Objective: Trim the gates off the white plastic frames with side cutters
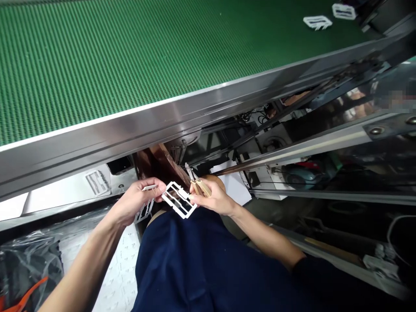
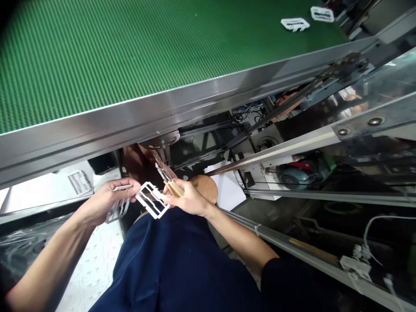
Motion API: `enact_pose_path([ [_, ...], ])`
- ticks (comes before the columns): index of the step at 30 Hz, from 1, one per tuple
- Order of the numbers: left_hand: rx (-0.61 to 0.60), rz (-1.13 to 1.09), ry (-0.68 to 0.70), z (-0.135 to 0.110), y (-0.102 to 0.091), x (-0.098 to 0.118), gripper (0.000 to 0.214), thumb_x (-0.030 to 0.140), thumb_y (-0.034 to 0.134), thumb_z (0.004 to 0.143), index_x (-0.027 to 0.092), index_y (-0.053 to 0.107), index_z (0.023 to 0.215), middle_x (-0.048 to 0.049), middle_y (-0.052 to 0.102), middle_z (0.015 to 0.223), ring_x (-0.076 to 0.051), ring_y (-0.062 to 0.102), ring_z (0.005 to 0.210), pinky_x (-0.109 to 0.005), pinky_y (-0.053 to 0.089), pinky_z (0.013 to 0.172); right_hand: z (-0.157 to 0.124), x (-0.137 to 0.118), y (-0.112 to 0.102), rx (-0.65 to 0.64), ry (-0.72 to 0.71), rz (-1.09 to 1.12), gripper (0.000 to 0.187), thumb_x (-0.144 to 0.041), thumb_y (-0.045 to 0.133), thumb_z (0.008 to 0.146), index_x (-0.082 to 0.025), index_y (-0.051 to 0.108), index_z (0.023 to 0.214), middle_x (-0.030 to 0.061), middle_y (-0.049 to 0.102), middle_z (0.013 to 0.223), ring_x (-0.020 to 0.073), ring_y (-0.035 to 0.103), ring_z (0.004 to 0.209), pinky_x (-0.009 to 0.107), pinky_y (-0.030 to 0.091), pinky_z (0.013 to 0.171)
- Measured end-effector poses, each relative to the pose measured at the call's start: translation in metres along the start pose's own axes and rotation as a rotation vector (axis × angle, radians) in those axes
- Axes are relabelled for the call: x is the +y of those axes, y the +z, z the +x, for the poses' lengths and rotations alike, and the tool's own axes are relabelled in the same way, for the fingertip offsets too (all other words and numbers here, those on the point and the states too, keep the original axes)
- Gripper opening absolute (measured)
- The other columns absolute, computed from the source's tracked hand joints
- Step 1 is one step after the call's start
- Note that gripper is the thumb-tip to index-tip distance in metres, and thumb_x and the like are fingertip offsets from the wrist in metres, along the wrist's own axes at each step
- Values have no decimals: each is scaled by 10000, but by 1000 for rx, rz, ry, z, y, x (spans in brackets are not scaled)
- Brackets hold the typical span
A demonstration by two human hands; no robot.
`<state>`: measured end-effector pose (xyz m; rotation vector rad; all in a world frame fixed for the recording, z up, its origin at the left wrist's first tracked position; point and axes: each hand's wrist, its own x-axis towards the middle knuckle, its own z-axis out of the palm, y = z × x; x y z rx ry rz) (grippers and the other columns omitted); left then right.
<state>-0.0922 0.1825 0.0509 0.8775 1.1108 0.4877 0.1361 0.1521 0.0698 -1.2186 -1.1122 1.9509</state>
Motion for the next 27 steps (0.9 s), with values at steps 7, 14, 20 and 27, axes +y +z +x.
enact_pose_path([
  [7, -30, 128, 20, 0, -3, 6, 181, 331, 625, 766, 167, 587, 699, 6, 556, 644, -142, 489, 637, -239, 387, 620, 8, -10, -6, 67, -63, -241, 210, -246, 645, 733, -148, 506, 856, -21, 509, 742, 86, 515, 658, 225, 447, 640],
  [14, -5, 330, -19, 4, -14, -32, 249, 412, 551, 808, 175, 568, 736, 9, 558, 664, -158, 485, 654, -249, 363, 612, 36, 13, -17, -55, -7, -501, 149, -234, 570, 785, -160, 527, 908, -6, 538, 806, 96, 521, 714, 226, 431, 666],
  [20, 73, 408, -17, 6, -15, -53, 232, 401, 526, 836, 189, 547, 743, 28, 564, 686, -159, 490, 675, -241, 352, 626, 54, 36, -23, -125, 19, -497, 137, -232, 554, 788, -154, 526, 898, -5, 548, 802, 102, 522, 727, 237, 433, 691],
  [27, 238, 225, 242, 6, -2, -47, 140, 291, 576, 833, 162, 578, 777, -61, 606, 1105, -218, 545, 992, -278, 385, 846, 61, 37, -26, -197, -37, -428, 93, -237, 530, 814, -156, 498, 846, -16, 508, 767, 91, 477, 678, 221, 406, 634],
])
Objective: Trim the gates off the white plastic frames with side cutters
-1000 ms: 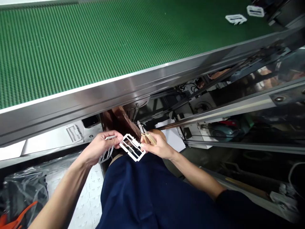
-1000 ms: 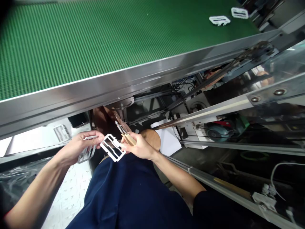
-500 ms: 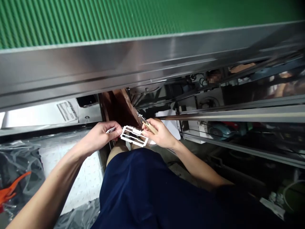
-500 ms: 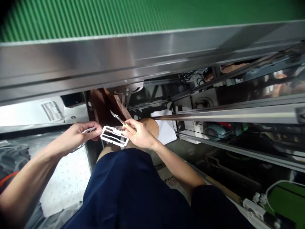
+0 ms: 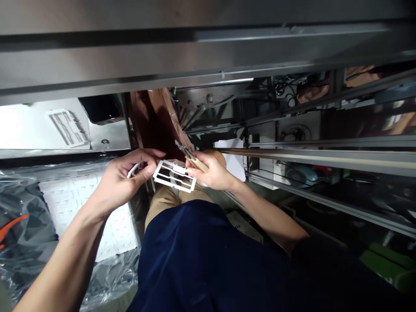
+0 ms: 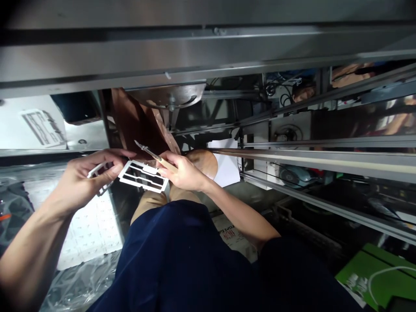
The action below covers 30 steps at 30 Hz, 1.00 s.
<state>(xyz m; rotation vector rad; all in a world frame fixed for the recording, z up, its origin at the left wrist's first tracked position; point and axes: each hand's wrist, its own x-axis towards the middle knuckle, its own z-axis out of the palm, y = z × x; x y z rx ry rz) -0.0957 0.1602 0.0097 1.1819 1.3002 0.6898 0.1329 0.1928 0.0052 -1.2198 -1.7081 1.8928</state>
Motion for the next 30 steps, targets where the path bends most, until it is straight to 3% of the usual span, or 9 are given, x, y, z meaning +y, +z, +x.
enact_pose_path([
  [5, -78, -124, -65, 0, 3, 6, 140, 291, 605, 828, 153, 588, 806, -42, 637, 986, -175, 554, 838, -244, 411, 719, -10, 6, 7, -7, 7, 31, 64, -221, 514, 830, -168, 493, 859, -13, 501, 794, 91, 474, 702, 218, 404, 666],
  [12, -67, 59, -29, 10, 14, 17, 162, 307, 576, 844, 166, 555, 767, 13, 588, 808, -150, 515, 785, -227, 365, 727, -19, 13, 5, -31, 21, 99, 84, -253, 505, 843, -173, 479, 850, -14, 490, 767, 92, 477, 677, 229, 418, 667],
  [20, -128, -2, -20, 18, 26, 33, 150, 293, 572, 847, 151, 559, 801, -35, 612, 939, -182, 549, 896, -244, 396, 786, -30, 21, 9, 64, 7, 127, 133, -256, 544, 814, -163, 486, 889, 1, 514, 824, 97, 491, 724, 232, 430, 711],
  [25, -256, -36, -99, 0, 32, 29, 190, 342, 552, 844, 170, 538, 763, -22, 582, 780, -176, 532, 745, -256, 410, 683, -54, 27, 25, 1, 55, 32, 170, -280, 546, 819, -174, 499, 944, 5, 558, 844, 111, 529, 740, 232, 434, 703],
  [30, -395, -6, -84, -35, 45, 29, 185, 334, 493, 879, 176, 533, 790, -28, 566, 783, -172, 502, 733, -269, 396, 683, -86, 19, 29, -124, 16, -141, 241, -326, 559, 814, -169, 516, 993, 11, 597, 866, 126, 566, 777, 235, 428, 714],
])
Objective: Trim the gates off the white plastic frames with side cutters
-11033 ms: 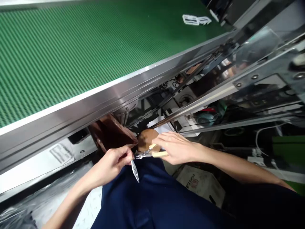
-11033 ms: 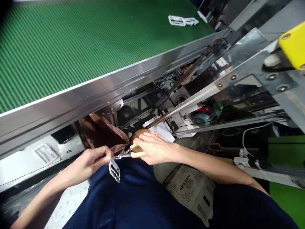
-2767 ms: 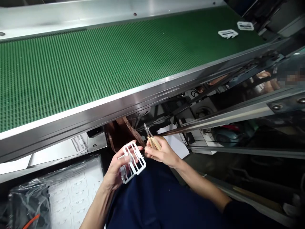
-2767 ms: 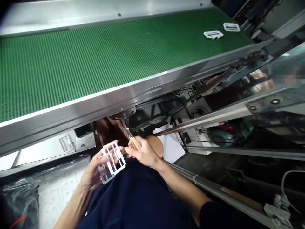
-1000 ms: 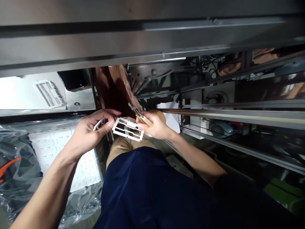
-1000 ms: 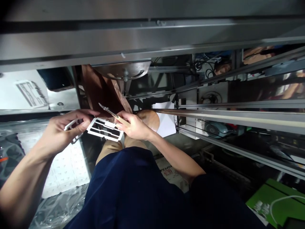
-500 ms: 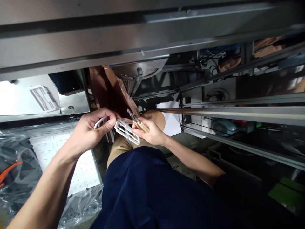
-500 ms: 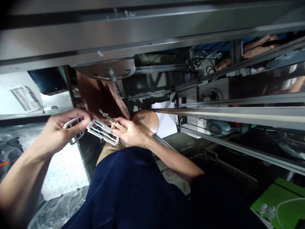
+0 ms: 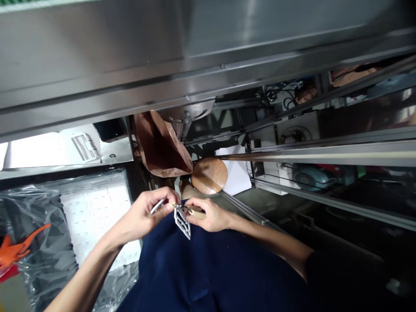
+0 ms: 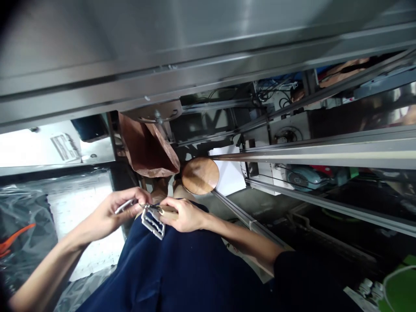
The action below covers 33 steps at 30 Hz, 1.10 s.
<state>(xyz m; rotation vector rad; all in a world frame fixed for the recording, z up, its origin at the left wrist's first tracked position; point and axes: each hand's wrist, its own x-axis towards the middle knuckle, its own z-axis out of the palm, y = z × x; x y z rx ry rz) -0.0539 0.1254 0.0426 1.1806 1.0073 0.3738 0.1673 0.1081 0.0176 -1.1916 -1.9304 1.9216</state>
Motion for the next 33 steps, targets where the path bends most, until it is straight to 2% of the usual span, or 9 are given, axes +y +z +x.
enact_pose_path([
  [4, -7, 36, -1, -12, 9, 11, 236, 366, 452, 895, 173, 531, 786, -31, 559, 769, -178, 495, 722, -285, 394, 675, -18, -21, -24, 4, -9, -138, 304, -316, 562, 810, -164, 495, 1065, 36, 608, 939, 128, 578, 804, 236, 442, 728],
  [7, -24, 112, 40, -15, 4, 23, 254, 373, 453, 893, 174, 510, 745, -21, 538, 740, -172, 477, 694, -286, 381, 655, -23, -43, -49, 34, -93, -396, 276, -282, 572, 796, -176, 523, 1046, 47, 605, 993, 150, 565, 867, 267, 426, 790],
  [11, -54, 176, 80, -15, -3, 35, 263, 361, 451, 894, 178, 480, 708, -4, 519, 705, -158, 457, 665, -269, 361, 624, -22, -72, -68, -26, -147, -716, 260, -304, 560, 799, -172, 550, 1023, 57, 606, 933, 181, 544, 862, 304, 406, 791],
  [14, -53, 192, 90, -15, -5, 40, 262, 360, 445, 894, 177, 490, 712, -7, 529, 711, -160, 459, 668, -267, 361, 624, -19, -88, -73, -68, -141, -846, 284, -297, 552, 787, -158, 559, 1034, 79, 595, 942, 195, 538, 864, 310, 407, 780],
  [18, -38, 219, 104, -16, -7, 44, 245, 341, 440, 890, 176, 491, 715, -9, 530, 707, -161, 461, 663, -267, 363, 623, -18, -100, -76, -100, -126, -908, 300, -261, 536, 776, -159, 556, 1057, 75, 592, 927, 194, 537, 858, 314, 403, 788],
  [27, -60, 236, 150, -12, -11, 50, 135, 191, 450, 841, 185, 474, 708, 18, 487, 696, -145, 420, 647, -244, 348, 600, -19, -111, -81, -123, -103, -990, 365, -229, 544, 731, -155, 533, 1089, 77, 586, 960, 198, 537, 868, 308, 403, 764],
  [33, -62, 259, 145, -10, -12, 55, 123, 194, 455, 830, 190, 484, 711, 14, 533, 712, -160, 470, 671, -255, 355, 610, -17, -123, -86, -160, -93, -1111, 293, -278, 501, 766, -168, 542, 1034, 75, 583, 896, 203, 546, 816, 309, 384, 710],
])
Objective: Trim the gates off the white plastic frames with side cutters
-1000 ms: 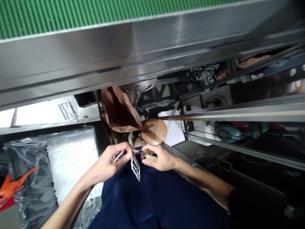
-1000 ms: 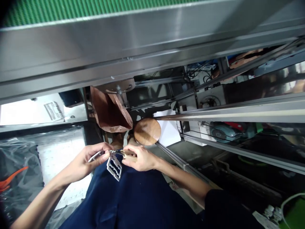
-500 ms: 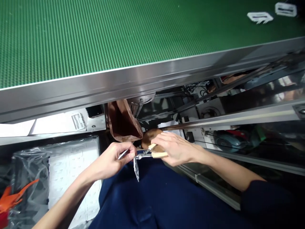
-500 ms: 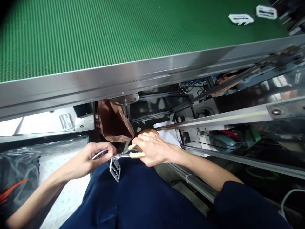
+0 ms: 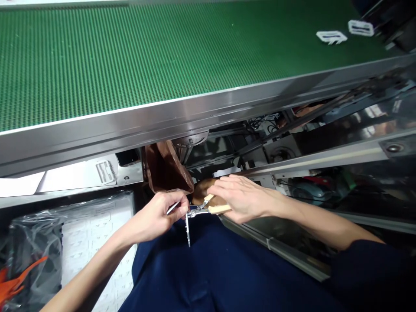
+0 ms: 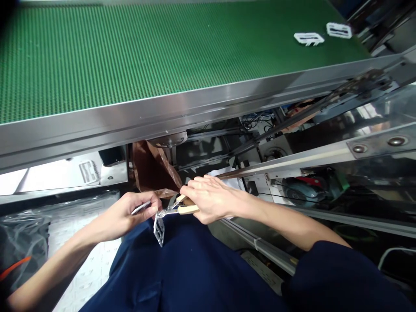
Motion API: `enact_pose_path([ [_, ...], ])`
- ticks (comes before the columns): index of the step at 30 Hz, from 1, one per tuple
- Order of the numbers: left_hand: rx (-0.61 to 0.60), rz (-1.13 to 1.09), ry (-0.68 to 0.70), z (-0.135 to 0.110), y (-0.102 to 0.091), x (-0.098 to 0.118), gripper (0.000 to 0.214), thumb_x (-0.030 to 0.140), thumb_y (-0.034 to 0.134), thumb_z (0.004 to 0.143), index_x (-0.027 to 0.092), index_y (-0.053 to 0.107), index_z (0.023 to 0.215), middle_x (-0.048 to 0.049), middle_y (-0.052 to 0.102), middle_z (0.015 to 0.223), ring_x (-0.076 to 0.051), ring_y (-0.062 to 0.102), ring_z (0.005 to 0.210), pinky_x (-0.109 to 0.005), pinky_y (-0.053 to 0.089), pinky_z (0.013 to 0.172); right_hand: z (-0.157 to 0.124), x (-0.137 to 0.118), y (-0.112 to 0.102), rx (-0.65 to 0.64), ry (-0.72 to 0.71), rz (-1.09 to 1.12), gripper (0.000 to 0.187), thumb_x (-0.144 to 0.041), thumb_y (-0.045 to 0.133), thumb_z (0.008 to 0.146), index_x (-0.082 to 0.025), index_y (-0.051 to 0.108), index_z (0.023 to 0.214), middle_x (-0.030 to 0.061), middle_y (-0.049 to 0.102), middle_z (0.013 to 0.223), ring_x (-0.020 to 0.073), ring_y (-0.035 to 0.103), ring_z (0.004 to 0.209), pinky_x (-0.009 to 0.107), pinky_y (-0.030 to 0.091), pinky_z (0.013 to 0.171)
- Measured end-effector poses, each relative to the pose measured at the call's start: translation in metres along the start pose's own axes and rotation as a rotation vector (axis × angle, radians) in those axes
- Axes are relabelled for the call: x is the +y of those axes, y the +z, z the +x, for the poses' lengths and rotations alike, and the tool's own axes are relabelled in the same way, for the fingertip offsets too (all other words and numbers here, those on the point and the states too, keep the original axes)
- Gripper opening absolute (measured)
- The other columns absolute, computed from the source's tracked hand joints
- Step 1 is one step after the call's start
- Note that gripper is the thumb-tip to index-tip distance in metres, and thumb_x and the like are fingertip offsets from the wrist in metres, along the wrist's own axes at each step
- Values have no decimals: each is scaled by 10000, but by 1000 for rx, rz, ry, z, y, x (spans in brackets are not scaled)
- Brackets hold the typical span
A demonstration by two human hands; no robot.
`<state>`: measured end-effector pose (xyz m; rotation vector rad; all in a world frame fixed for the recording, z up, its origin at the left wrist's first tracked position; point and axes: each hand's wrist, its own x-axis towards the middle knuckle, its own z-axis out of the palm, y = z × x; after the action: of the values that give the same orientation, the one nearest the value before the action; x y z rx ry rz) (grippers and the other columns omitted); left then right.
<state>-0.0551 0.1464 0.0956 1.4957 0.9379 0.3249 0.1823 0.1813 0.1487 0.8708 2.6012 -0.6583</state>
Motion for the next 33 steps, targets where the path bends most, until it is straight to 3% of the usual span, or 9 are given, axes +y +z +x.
enact_pose_path([
  [8, -21, -22, 9, -1, -4, -6, 151, 193, 467, 839, 186, 455, 688, 26, 503, 692, -140, 434, 637, -249, 338, 590, 10, -6, -15, -37, -33, -148, 178, -231, 493, 716, -179, 538, 880, 43, 583, 740, 175, 539, 635, 269, 230, 519],
  [13, -3, -83, -13, -1, -4, -12, 191, 259, 459, 883, 179, 471, 711, 23, 506, 706, -136, 435, 648, -253, 338, 604, 16, -5, -12, -56, -3, -102, 151, -200, 488, 681, -193, 537, 824, 18, 573, 648, 147, 511, 549, 263, 144, 495],
  [17, 46, -234, -21, -3, 0, -20, 210, 345, 440, 909, 179, 520, 808, 9, 527, 763, -147, 461, 713, -259, 362, 665, 14, 3, -6, -72, 98, 87, 47, -231, 505, 709, -199, 513, 743, -12, 552, 597, 114, 461, 502, 240, 182, 489],
  [22, 38, -424, -85, -7, 13, -42, 319, 374, 630, 797, 193, 564, 1052, -17, 575, 883, -174, 504, 800, -263, 386, 717, 8, 16, 14, 34, 291, 288, 178, -362, 481, 821, -197, 518, 765, -12, 581, 659, 103, 469, 551, 217, 266, 528],
  [25, 137, -557, -133, -6, 20, -56, 393, 391, 592, 826, 188, 577, 1162, -59, 616, 1004, -207, 526, 934, -279, 386, 827, 10, 14, 29, 98, 358, 369, 222, -402, 456, 856, -195, 529, 817, -4, 600, 728, 108, 514, 619, 212, 305, 559],
  [29, 249, -893, -174, -1, 22, -63, 435, 459, 459, 884, 156, 606, 1160, -83, 641, 909, -182, 565, 749, -262, 436, 668, 19, 6, 41, 206, 308, 353, 259, -394, 565, 791, -207, 547, 970, 15, 623, 895, 148, 556, 796, 229, 364, 657],
  [33, 260, -1205, -161, -2, 18, -56, 457, 476, 453, 879, 168, 596, 1185, -80, 621, 884, -189, 578, 717, -270, 453, 620, 29, 1, 39, 328, 223, 262, 261, -342, 566, 802, -191, 542, 1014, 27, 610, 949, 152, 540, 846, 251, 380, 742],
])
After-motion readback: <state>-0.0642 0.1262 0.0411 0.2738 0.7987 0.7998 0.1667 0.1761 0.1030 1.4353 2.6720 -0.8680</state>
